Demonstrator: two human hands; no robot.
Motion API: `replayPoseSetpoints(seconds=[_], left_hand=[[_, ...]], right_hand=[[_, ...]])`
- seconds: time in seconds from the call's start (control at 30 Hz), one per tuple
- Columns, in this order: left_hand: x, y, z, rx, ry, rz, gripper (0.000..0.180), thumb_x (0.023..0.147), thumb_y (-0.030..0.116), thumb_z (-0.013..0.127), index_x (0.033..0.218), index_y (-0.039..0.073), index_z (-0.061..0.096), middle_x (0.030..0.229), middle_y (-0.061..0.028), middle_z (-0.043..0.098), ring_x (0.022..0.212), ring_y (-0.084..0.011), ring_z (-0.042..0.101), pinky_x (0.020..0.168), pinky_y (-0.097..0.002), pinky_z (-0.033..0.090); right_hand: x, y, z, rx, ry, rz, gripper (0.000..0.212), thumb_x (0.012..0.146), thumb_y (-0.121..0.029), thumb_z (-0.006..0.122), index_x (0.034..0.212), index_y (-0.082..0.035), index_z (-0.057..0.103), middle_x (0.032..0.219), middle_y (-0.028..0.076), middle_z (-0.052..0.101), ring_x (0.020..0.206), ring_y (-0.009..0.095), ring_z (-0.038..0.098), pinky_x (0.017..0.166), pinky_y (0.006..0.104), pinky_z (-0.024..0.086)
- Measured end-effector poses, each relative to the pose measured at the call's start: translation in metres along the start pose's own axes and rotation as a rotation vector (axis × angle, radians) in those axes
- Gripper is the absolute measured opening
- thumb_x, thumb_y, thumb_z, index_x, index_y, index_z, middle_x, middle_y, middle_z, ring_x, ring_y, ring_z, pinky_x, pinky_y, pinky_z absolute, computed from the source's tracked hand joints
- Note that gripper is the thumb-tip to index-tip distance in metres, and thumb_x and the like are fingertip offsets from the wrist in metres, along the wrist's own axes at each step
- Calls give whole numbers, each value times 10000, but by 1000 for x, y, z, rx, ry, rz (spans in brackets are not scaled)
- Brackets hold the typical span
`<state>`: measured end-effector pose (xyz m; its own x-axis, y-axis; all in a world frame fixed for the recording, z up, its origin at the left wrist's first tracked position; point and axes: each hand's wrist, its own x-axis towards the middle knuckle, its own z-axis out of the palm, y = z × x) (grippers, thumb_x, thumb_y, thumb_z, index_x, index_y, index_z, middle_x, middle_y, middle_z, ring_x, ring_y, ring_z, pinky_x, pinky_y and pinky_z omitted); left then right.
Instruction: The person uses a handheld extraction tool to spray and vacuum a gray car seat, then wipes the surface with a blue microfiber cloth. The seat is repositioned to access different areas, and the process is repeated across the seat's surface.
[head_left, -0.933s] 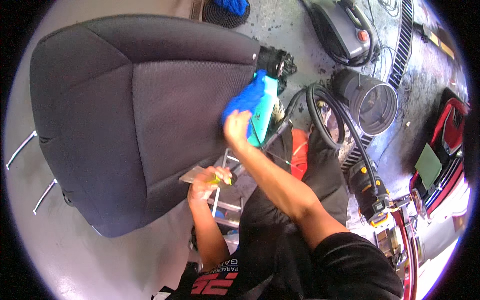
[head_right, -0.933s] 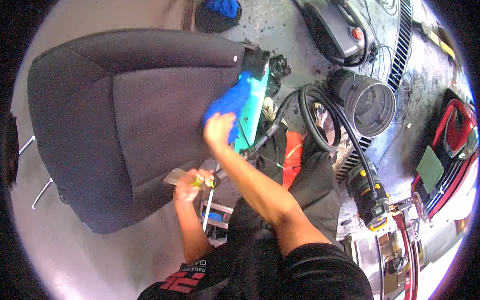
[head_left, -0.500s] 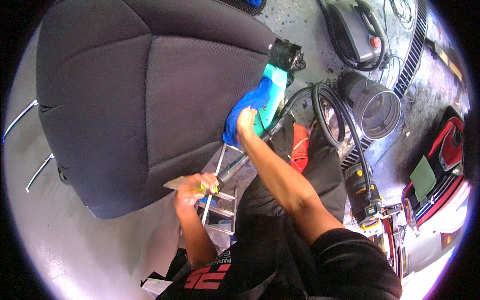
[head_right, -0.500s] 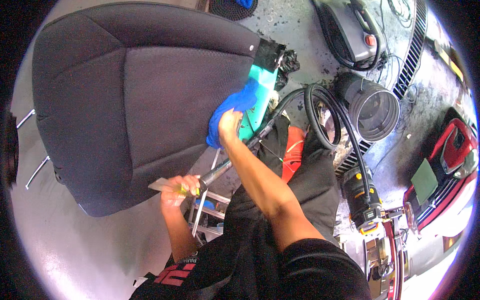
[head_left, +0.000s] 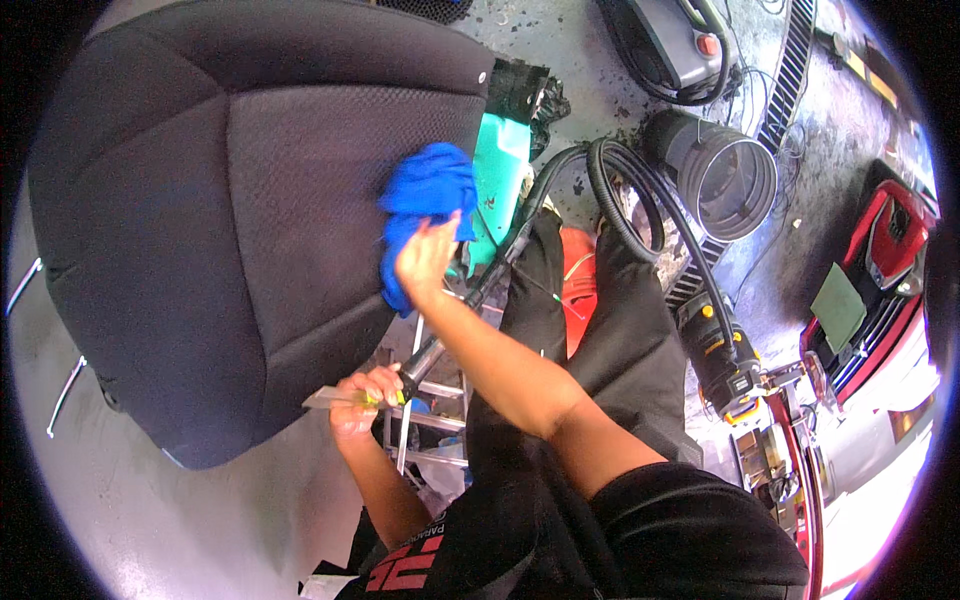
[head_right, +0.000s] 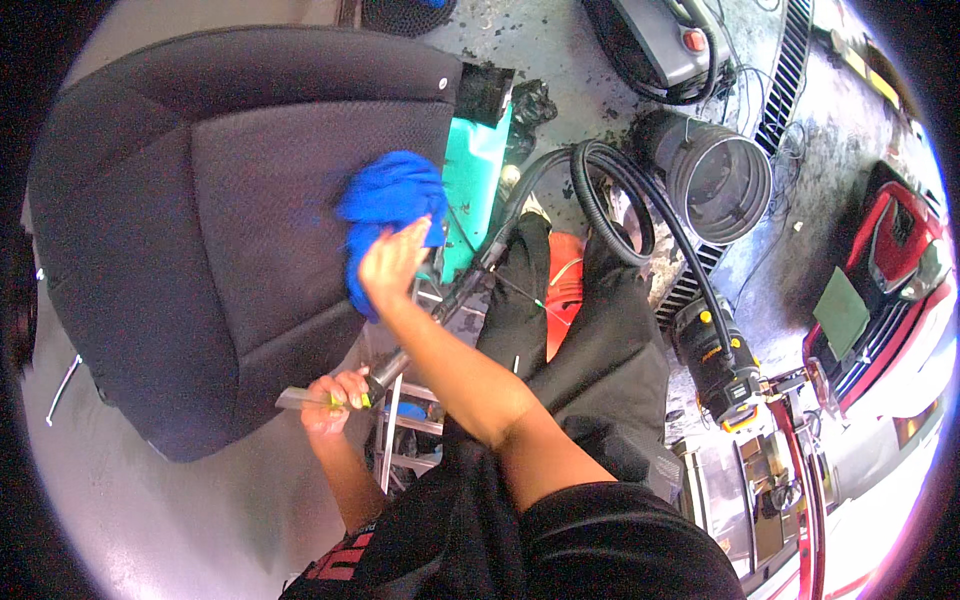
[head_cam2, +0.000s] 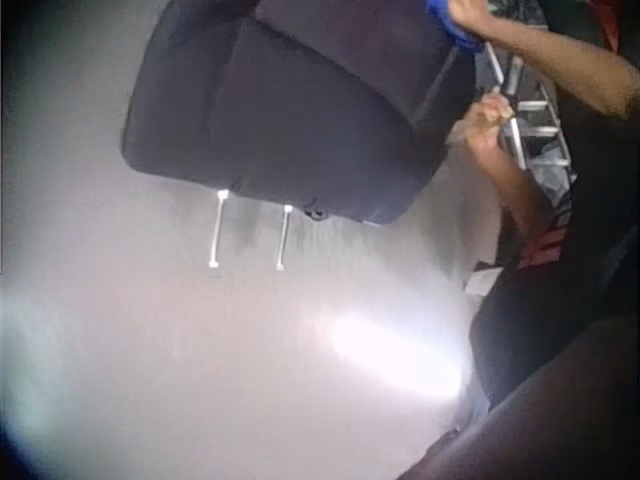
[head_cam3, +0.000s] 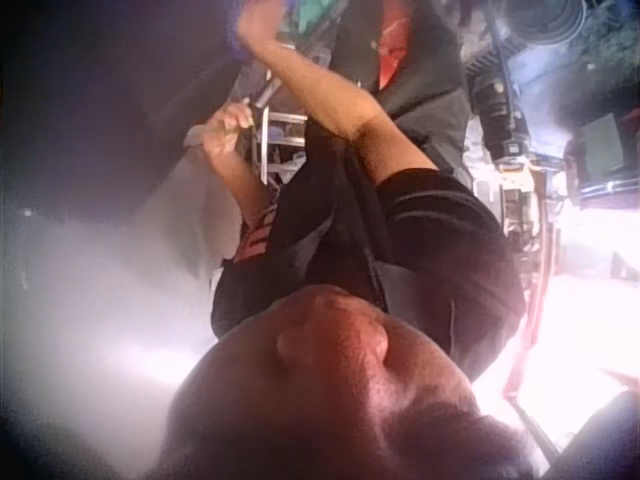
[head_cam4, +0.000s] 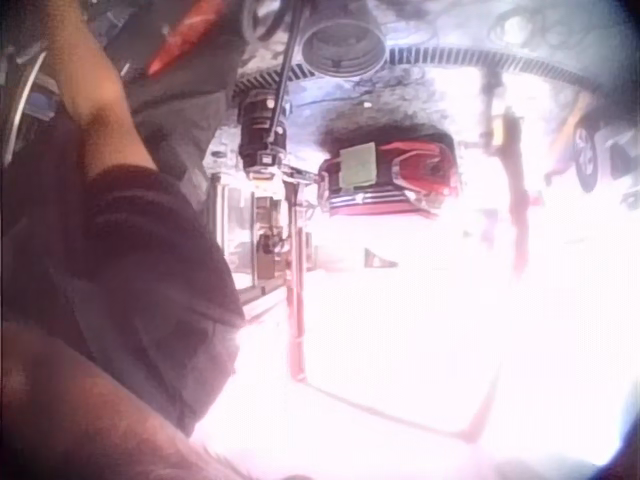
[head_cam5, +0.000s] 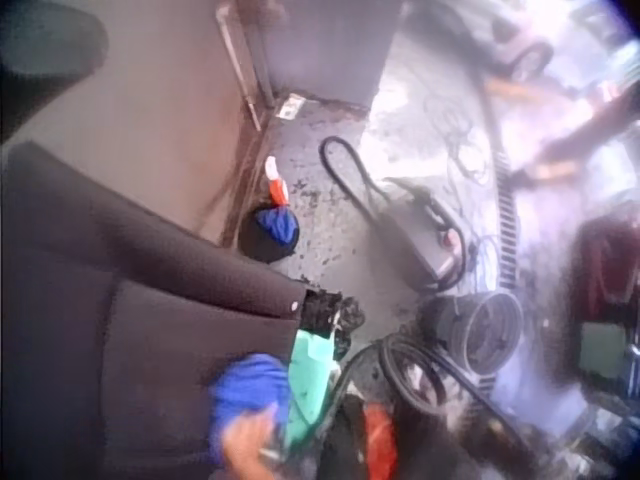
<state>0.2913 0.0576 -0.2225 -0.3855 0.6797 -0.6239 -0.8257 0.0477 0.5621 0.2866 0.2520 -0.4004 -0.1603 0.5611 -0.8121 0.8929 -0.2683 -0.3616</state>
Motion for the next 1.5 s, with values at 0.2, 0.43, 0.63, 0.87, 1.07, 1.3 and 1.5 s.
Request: replayPoseSetpoints(seconds=[0.2, 0.43, 0.63, 0.87, 1.07, 1.3, 1.5], left_hand=[[10, -6, 12, 16, 57, 19, 296, 791, 221, 752, 1027, 50, 698, 928, -174, 703, 1019, -357, 638, 1212, -593, 295], [30, -18, 52, -91, 145, 222, 511, 1064, 569, 545, 1085, 72, 659, 849, -118, 629, 896, -308, 598, 1116, -564, 395], [61, -35, 114, -32, 268, 381, 562, 1112, 555, 474, 1217, 41, 674, 838, -111, 620, 799, -252, 590, 924, -469, 500], [89, -83, 227, -204, 348, 462, 563, 1142, 470, 471, 1230, -41, 691, 839, -162, 692, 765, -283, 673, 718, -431, 563], [64, -39, 298, -420, 382, 501, 519, 1142, 452, 512, 1233, -28, 689, 811, -174, 706, 693, -258, 689, 690, -386, 577], [11, 31, 260, -410, 747, 873, 372, 1080, 274, 681, 1350, 25, 622, 931, -155, 722, 836, -259, 710, 747, -417, 587], [-12, 88, 207, 128, 1181, 1151, 442, 908, 48, 813, 1206, -8, 491, 892, -89, 667, 694, -131, 671, 598, -304, 561]], right_hand=[[71, 46, 0, -129, 279, -9, 405, 1109, -316, 501, 1181, 52, 654, 1229, 264, 636, 1153, 483, 634, 936, 583, 510], [93, 112, -176, 804, -208, -97, 516, 1026, -410, 677, 1287, 33, 711, 1116, 69, 738, 1026, 186, 640, 966, 380, 522], [202, 226, -406, 491, 407, 91, 621, 941, -534, 760, 1145, 53, 741, 1043, 164, 735, 913, 249, 659, 868, 426, 549], [219, 231, -493, -343, -20, -281, 1234, 771, -691, 810, 1650, 49, 359, 1577, 400, 456, 1462, 488, 496, 1221, 531, 406], [3, 109, -370, -411, -1013, -1258, 933, 748, -334, 981, 1526, -63, 543, 1507, 228, 601, 1436, 435, 532, 1227, 526, 398], [-131, 42, -263, -426, -796, -1050, 411, 858, -273, 805, 1151, -71, 600, 906, 275, 748, 910, 515, 735, 792, 559, 578], [-198, -30, -185, -478, -690, -1260, 432, 873, -272, 808, 1137, -57, 542, 896, 313, 748, 899, 530, 733, 795, 601, 577]])
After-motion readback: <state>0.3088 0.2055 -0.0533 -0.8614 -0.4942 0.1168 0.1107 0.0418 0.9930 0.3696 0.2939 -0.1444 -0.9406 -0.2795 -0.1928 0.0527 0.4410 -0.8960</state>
